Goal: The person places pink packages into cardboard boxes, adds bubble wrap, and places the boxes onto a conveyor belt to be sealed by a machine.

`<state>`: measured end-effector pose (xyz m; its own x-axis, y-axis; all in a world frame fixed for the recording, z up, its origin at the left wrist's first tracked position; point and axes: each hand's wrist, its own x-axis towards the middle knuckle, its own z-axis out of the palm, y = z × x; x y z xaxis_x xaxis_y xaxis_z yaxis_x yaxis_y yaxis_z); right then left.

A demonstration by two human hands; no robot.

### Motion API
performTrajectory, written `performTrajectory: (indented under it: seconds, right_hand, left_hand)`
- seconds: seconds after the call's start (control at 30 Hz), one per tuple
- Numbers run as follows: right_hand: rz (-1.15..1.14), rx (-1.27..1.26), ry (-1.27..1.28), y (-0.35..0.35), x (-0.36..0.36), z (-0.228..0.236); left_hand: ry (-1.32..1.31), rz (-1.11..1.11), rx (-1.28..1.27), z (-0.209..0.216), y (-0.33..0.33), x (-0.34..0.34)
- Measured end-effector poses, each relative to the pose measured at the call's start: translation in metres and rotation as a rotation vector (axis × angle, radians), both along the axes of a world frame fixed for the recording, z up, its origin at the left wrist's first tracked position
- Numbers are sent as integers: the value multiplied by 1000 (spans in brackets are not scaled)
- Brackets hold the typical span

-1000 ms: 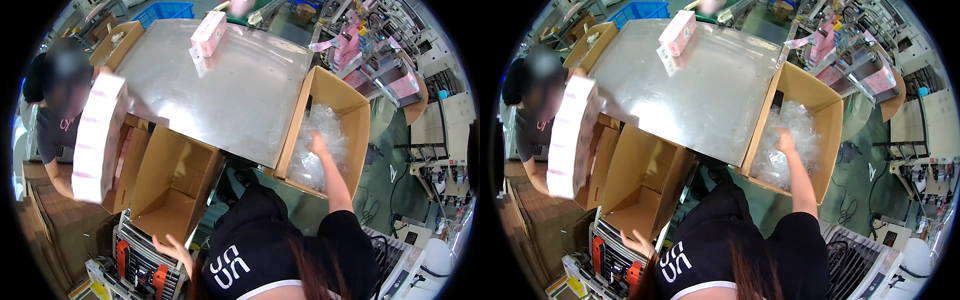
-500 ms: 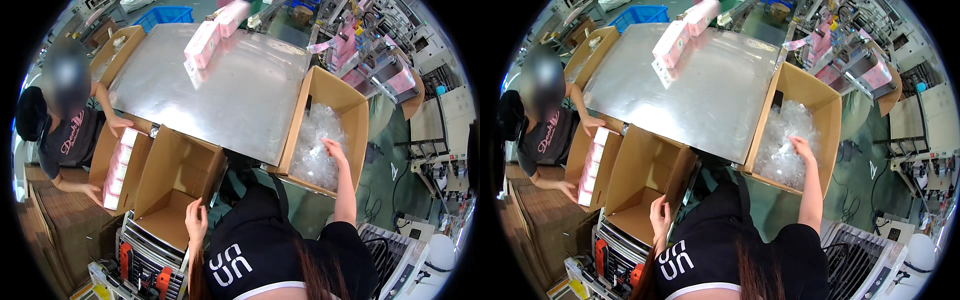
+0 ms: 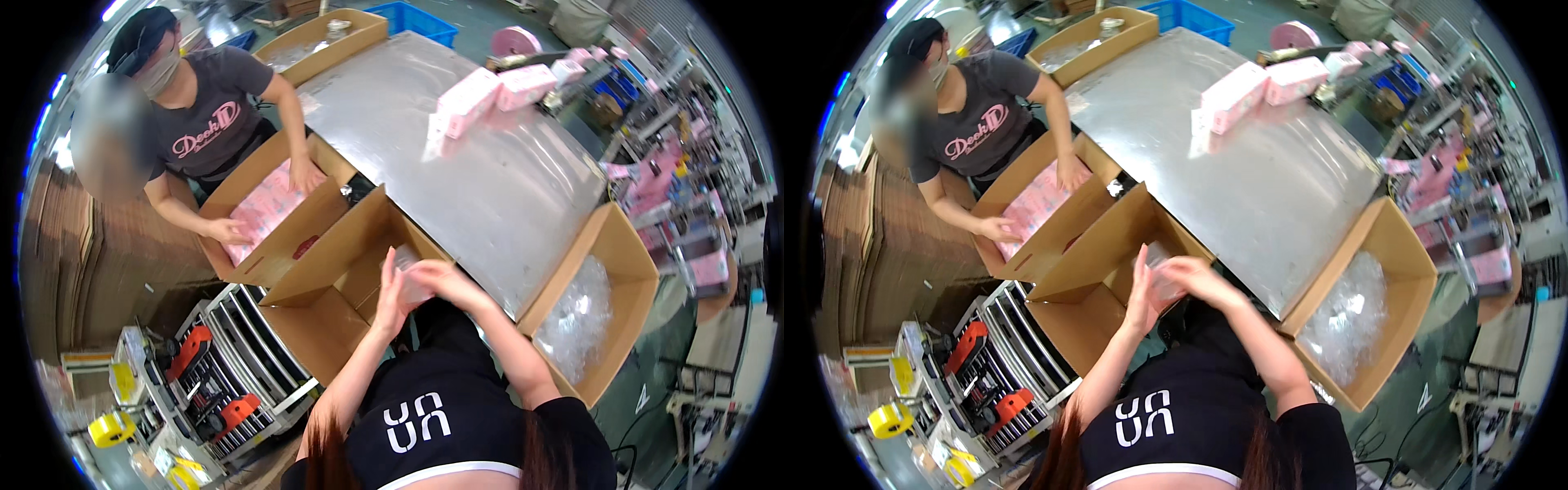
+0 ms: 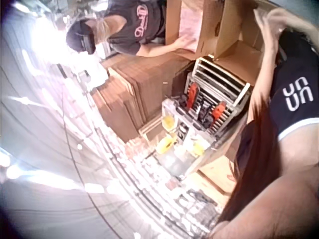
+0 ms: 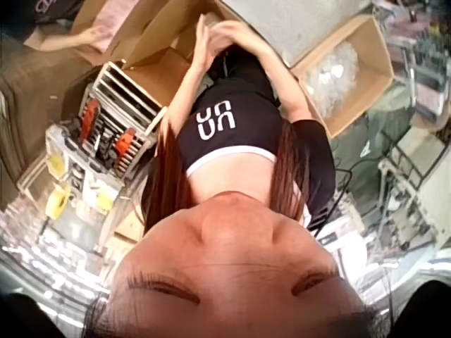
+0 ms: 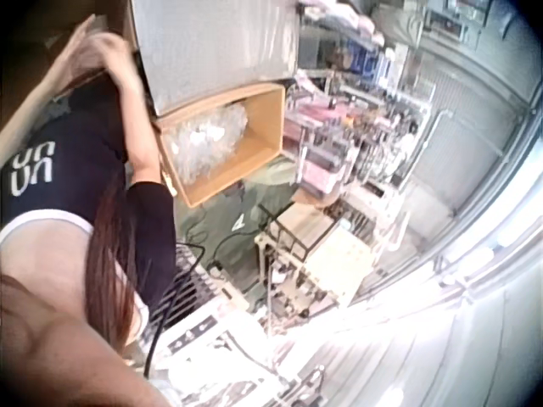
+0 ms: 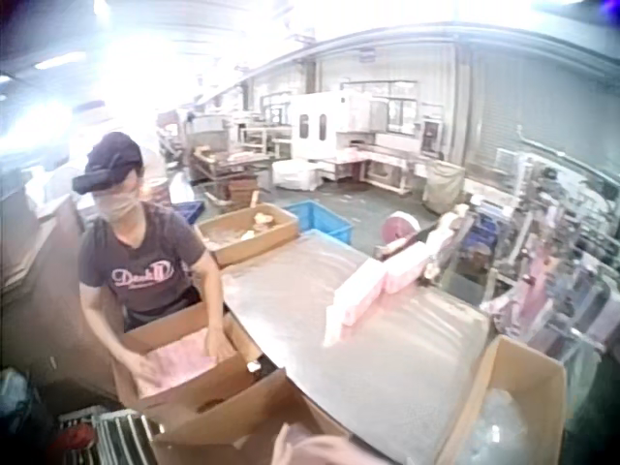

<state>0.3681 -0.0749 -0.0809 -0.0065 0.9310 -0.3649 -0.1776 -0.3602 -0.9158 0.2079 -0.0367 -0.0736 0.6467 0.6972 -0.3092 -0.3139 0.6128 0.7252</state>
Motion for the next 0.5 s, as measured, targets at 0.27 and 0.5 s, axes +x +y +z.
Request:
performTrajectory:
  seconds: [0.27, 0.5]
  right_hand:
    - [752, 230, -683, 97, -8, -47]
    - [509, 411, -1225, 248, 189, -31]
  left_hand:
    - [417, 480, -323, -151, 73, -52]
    - [936, -350, 251, -179, 78, 65]
